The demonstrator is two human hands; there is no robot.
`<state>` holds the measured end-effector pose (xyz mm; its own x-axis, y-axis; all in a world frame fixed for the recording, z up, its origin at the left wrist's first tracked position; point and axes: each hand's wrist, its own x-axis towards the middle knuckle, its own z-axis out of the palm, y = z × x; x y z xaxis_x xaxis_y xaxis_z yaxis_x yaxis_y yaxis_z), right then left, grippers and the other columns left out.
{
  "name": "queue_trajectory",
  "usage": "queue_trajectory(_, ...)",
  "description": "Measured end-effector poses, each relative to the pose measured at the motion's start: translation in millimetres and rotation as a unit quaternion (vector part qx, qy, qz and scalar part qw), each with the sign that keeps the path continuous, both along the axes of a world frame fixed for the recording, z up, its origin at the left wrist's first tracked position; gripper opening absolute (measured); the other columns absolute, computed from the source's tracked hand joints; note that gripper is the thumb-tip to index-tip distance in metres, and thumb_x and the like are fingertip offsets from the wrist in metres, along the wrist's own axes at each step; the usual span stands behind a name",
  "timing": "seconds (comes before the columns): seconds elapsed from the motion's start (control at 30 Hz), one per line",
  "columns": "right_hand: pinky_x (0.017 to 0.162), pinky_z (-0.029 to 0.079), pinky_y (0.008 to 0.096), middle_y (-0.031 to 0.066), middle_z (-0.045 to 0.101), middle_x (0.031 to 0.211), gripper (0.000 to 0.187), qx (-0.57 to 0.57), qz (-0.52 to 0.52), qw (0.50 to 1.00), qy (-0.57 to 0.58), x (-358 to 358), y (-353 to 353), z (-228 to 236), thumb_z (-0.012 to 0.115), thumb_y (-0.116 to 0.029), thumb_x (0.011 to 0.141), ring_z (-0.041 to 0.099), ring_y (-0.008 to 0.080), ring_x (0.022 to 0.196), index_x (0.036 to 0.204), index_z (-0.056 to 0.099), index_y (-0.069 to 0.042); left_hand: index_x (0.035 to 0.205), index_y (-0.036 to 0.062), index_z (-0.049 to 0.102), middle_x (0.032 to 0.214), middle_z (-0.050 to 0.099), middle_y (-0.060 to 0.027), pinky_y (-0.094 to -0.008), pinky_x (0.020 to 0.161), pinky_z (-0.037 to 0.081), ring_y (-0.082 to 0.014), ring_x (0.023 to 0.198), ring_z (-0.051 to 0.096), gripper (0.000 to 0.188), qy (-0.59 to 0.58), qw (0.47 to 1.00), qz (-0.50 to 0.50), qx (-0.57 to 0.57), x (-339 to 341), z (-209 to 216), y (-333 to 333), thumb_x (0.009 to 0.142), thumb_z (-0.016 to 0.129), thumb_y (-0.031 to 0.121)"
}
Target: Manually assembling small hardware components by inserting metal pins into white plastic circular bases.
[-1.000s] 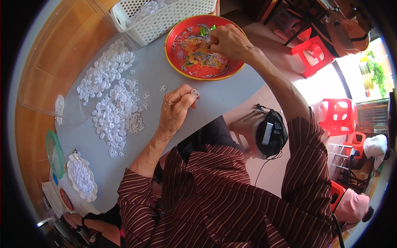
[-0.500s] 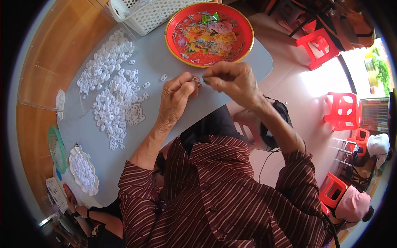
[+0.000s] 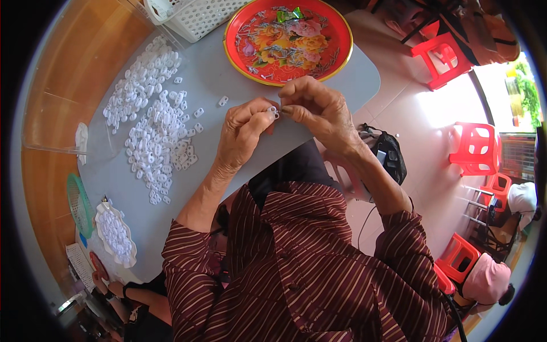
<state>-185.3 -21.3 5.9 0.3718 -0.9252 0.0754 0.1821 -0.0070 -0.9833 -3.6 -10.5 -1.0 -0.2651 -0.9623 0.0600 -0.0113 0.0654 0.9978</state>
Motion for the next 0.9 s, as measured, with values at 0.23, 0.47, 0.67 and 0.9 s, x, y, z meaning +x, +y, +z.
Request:
queue_trajectory(0.23,0.085,0.049,0.0250,0.0036,0.060,0.095,0.018,0.009,0.001,1.000,-0.012,0.0,1.1,1.0,0.058,0.002,0.087,0.059,0.0103,0.092,0.104,0.054,0.000,0.075,-0.0014,0.056,0.064,0.050,-0.0002,-0.0237,0.058,0.037,-0.0072,0.063,0.044,0.020,-0.002,1.000,-0.005,-0.002,-0.6,-0.5,-0.1,0.086,0.050,0.014)
queue_trajectory(0.47,0.085,0.048,0.0252,0.0037,0.060,0.095,0.017,0.009,0.002,1.000,-0.024,0.2,2.1,1.8,0.058,0.003,0.087,0.058,0.0102,0.092,0.103,0.054,0.001,0.074,-0.0010,0.054,0.063,0.049,-0.0001,-0.0238,0.058,0.036,-0.0073,0.063,0.044,0.021,-0.012,1.000,-0.014,-0.011,-0.8,1.3,-0.3,0.087,0.049,0.014)
queue_trajectory(0.67,0.085,0.048,0.0245,0.0034,0.060,0.095,0.018,0.005,0.017,1.000,-0.011,-2.2,1.4,-2.0,0.058,0.003,0.087,0.058,0.0097,0.093,0.104,0.054,0.000,0.079,-0.0019,0.054,0.065,0.048,-0.0005,-0.0242,0.058,0.037,-0.0077,0.063,0.043,0.019,-0.008,1.000,-0.018,-0.011,-1.9,-0.8,0.4,0.088,0.049,0.014)
queue_trajectory(0.9,0.076,0.048,0.0238,0.0018,0.062,0.085,0.012,0.007,-0.006,0.999,0.032,-3.1,3.4,2.4,0.062,-0.004,0.087,0.058,0.0076,0.084,0.098,0.060,0.000,0.081,-0.0015,0.054,0.065,0.047,-0.0011,-0.0248,0.059,0.037,-0.0084,0.063,0.042,0.017,-0.030,0.999,-0.028,-0.013,0.3,1.1,0.0,0.088,0.050,0.014)
